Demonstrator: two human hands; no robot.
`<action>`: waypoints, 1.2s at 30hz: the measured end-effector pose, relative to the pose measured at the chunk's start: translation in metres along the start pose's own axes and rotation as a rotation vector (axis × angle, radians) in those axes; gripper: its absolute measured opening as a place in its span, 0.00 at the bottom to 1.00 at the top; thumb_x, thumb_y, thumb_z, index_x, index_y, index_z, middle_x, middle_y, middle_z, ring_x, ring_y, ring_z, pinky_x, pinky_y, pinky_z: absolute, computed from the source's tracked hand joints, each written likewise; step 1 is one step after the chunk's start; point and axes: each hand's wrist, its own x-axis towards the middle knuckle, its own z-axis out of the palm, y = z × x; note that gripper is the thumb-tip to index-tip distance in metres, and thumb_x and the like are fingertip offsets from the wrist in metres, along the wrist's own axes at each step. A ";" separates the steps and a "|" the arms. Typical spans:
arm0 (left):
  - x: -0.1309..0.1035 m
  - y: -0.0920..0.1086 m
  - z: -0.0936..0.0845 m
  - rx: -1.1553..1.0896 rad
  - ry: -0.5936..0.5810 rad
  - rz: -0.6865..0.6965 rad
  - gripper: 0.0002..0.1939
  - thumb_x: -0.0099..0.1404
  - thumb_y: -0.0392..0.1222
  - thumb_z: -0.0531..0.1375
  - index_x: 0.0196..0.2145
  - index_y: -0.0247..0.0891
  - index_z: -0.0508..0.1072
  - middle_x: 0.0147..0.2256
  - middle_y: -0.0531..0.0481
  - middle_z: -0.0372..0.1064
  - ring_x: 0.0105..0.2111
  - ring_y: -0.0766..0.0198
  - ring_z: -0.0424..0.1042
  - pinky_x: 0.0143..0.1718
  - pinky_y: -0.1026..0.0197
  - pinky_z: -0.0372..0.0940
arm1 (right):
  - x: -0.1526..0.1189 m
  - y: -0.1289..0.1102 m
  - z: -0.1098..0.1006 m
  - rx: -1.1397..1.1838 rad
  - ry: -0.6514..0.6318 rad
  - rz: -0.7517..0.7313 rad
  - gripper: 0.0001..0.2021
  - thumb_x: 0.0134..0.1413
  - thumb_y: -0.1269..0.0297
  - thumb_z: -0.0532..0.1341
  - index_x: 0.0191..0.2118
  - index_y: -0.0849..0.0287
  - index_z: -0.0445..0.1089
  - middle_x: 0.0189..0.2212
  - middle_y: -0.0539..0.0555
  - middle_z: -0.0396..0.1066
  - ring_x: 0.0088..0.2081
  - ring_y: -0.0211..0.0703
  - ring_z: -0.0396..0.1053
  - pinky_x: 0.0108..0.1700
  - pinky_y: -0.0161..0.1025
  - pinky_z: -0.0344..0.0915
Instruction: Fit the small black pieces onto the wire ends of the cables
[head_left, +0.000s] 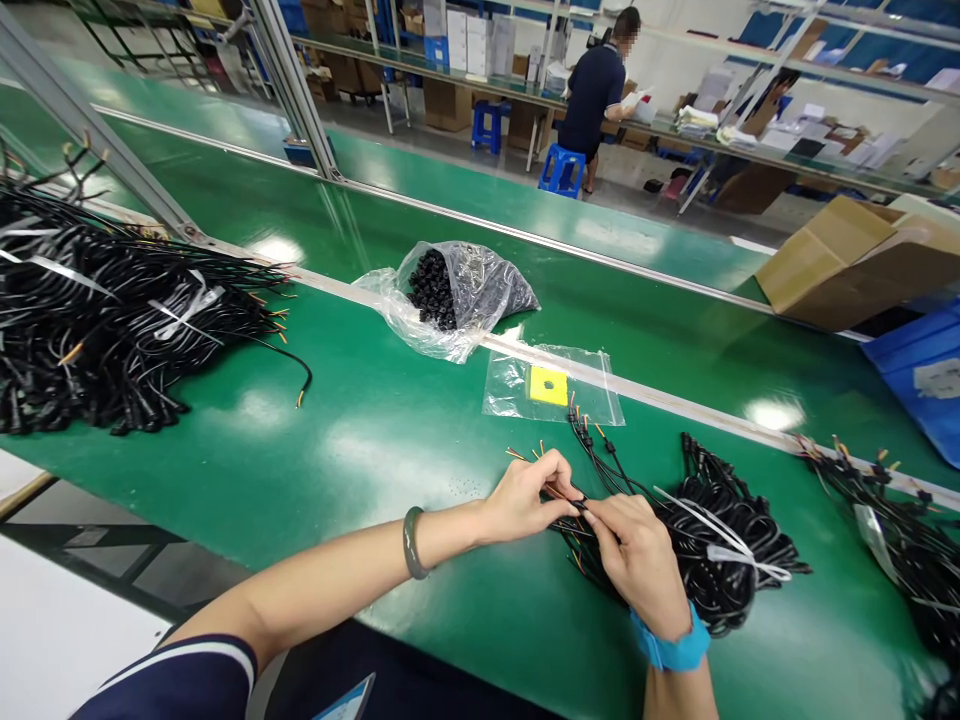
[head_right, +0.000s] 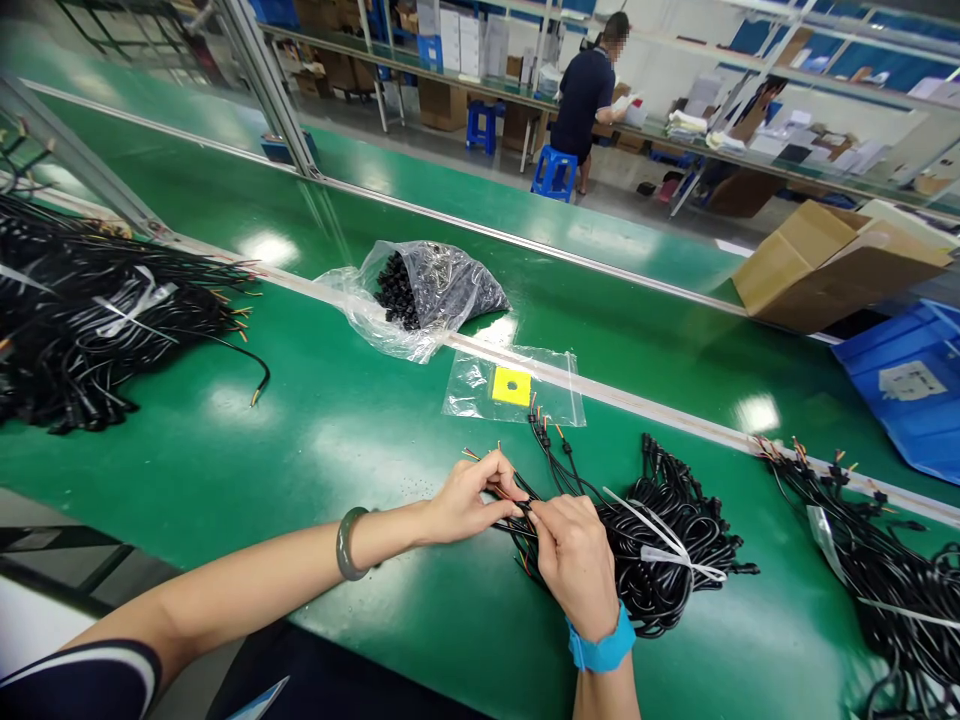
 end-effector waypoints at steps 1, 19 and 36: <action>0.000 0.000 0.001 0.004 -0.003 0.003 0.15 0.56 0.38 0.65 0.31 0.38 0.60 0.32 0.47 0.76 0.34 0.61 0.77 0.36 0.61 0.72 | 0.000 0.000 0.000 -0.004 -0.005 -0.005 0.12 0.62 0.69 0.52 0.29 0.59 0.69 0.27 0.52 0.70 0.29 0.39 0.64 0.34 0.39 0.56; 0.008 0.006 0.004 -0.084 0.044 -0.063 0.19 0.52 0.32 0.65 0.34 0.39 0.57 0.32 0.47 0.76 0.31 0.62 0.76 0.33 0.62 0.72 | -0.001 -0.001 -0.003 -0.101 0.077 0.044 0.10 0.62 0.66 0.52 0.38 0.60 0.71 0.32 0.55 0.74 0.33 0.44 0.70 0.38 0.42 0.62; 0.010 0.005 0.006 -0.123 0.043 -0.087 0.18 0.52 0.32 0.65 0.35 0.38 0.59 0.34 0.47 0.74 0.34 0.62 0.76 0.34 0.62 0.71 | 0.002 -0.003 0.001 -0.089 0.160 -0.001 0.10 0.62 0.68 0.52 0.37 0.61 0.71 0.29 0.55 0.73 0.30 0.41 0.68 0.35 0.40 0.62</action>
